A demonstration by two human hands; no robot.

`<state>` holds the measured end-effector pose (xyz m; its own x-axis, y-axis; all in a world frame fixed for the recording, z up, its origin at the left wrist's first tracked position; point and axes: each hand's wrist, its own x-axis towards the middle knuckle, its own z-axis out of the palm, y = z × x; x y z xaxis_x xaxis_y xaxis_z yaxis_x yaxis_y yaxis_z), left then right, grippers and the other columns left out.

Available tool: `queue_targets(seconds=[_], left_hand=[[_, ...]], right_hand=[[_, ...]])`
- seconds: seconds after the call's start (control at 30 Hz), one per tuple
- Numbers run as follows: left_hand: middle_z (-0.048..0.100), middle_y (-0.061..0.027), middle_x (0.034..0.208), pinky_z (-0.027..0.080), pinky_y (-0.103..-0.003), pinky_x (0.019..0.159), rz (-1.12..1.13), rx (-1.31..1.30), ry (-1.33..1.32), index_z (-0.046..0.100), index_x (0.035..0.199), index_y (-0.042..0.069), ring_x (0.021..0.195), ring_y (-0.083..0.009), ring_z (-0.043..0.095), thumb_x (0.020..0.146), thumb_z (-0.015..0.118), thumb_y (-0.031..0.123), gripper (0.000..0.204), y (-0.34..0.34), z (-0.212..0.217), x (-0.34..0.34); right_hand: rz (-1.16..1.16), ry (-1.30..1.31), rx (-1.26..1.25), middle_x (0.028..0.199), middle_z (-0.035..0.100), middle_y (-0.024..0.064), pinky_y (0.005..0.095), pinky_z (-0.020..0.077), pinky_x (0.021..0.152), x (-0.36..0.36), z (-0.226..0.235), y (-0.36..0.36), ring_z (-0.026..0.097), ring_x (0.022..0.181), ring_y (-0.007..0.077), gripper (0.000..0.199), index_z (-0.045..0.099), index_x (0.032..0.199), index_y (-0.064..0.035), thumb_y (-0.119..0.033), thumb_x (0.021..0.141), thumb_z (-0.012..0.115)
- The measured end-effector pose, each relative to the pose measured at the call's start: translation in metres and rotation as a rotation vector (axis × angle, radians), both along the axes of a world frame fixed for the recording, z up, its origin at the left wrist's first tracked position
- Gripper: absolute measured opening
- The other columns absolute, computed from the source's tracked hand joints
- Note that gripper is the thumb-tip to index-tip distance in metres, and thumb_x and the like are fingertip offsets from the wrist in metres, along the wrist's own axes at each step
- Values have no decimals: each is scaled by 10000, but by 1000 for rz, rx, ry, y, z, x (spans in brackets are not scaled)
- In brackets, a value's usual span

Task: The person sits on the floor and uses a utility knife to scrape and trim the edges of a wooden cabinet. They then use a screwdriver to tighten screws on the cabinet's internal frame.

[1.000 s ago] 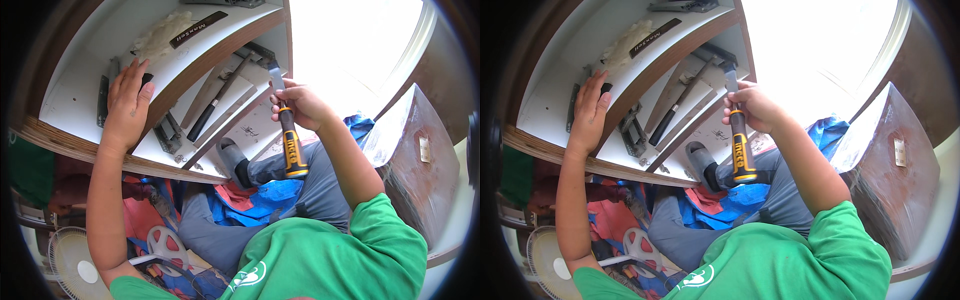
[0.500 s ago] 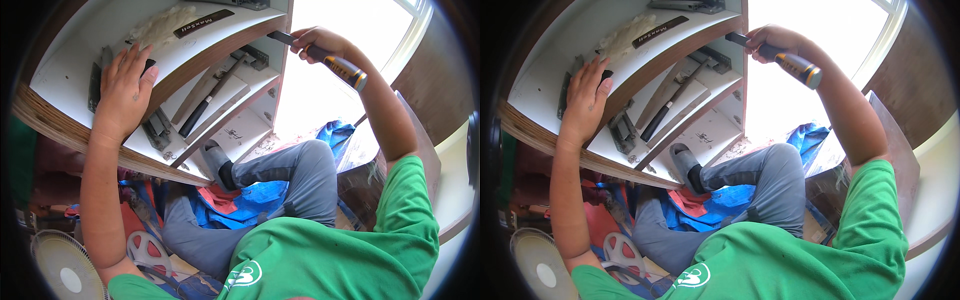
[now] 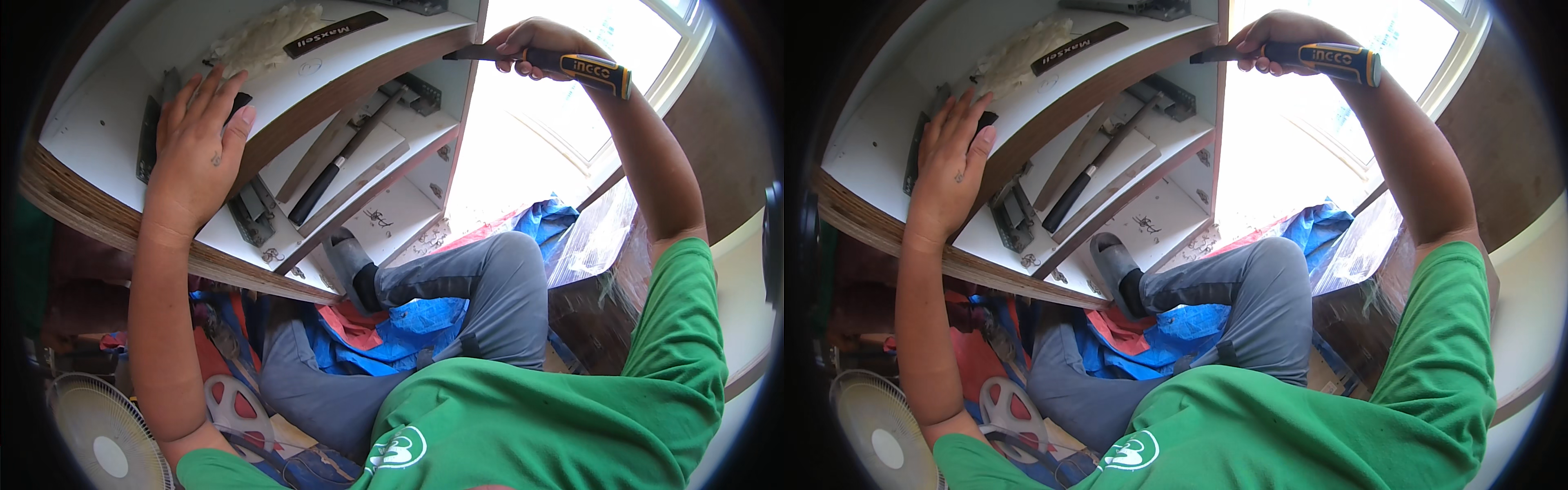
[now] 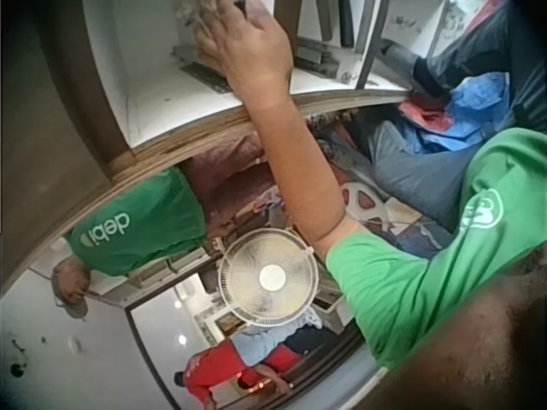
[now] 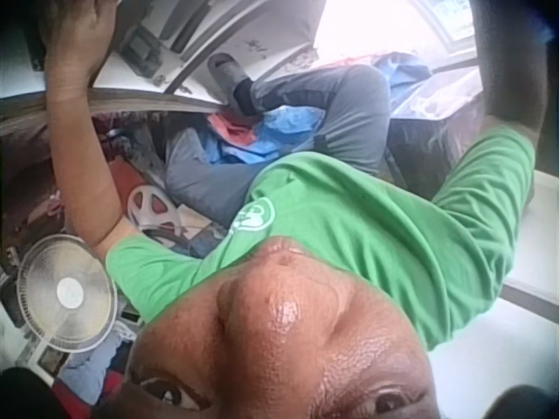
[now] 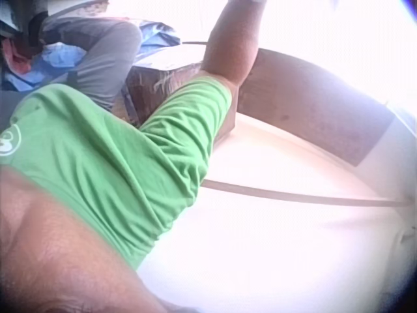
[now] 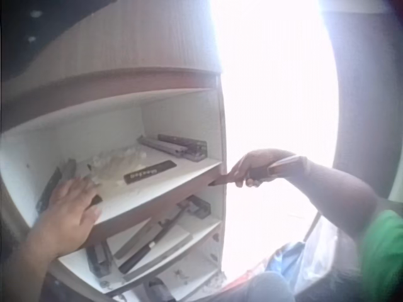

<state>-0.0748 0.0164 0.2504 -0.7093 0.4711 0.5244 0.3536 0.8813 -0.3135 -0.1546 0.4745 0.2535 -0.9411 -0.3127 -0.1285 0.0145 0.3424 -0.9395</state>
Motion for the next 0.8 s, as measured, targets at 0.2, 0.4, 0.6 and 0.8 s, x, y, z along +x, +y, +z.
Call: queue_targets(seconds=[0.2,0.4,0.6,0.8], left_hand=[[422,-137,1540,220,-444,1197,-21,14,9,496,1449,144,1454,-341,310,1055,410,390,472,-1,-1,0],[470,-140,1496,231,-493,1190,-63,49,65,539,1404,142,1410,-346,367,1032,449,410,467,-1,-4,-3],[483,-132,1485,261,-473,1178,-63,43,90,548,1389,140,1405,-338,375,1029,455,401,454,-2,-6,-3],[501,-131,1468,273,-472,1170,-76,28,143,552,1383,134,1406,-328,378,1028,456,390,448,-1,-6,-3]], right_hand=[[30,-45,-65,777,602,125,160,525,411,-6,-1,3,600,485,70,455,444,1259,247,-32,900,455],[-28,-5,51,745,600,110,174,486,387,6,12,-15,562,459,69,418,494,1232,214,-35,898,464],[-108,46,363,687,608,96,197,439,367,17,28,-47,548,459,74,256,629,1010,112,-83,904,502],[-174,174,355,663,610,89,239,463,385,33,26,-82,567,460,113,229,634,904,85,-114,897,521]])
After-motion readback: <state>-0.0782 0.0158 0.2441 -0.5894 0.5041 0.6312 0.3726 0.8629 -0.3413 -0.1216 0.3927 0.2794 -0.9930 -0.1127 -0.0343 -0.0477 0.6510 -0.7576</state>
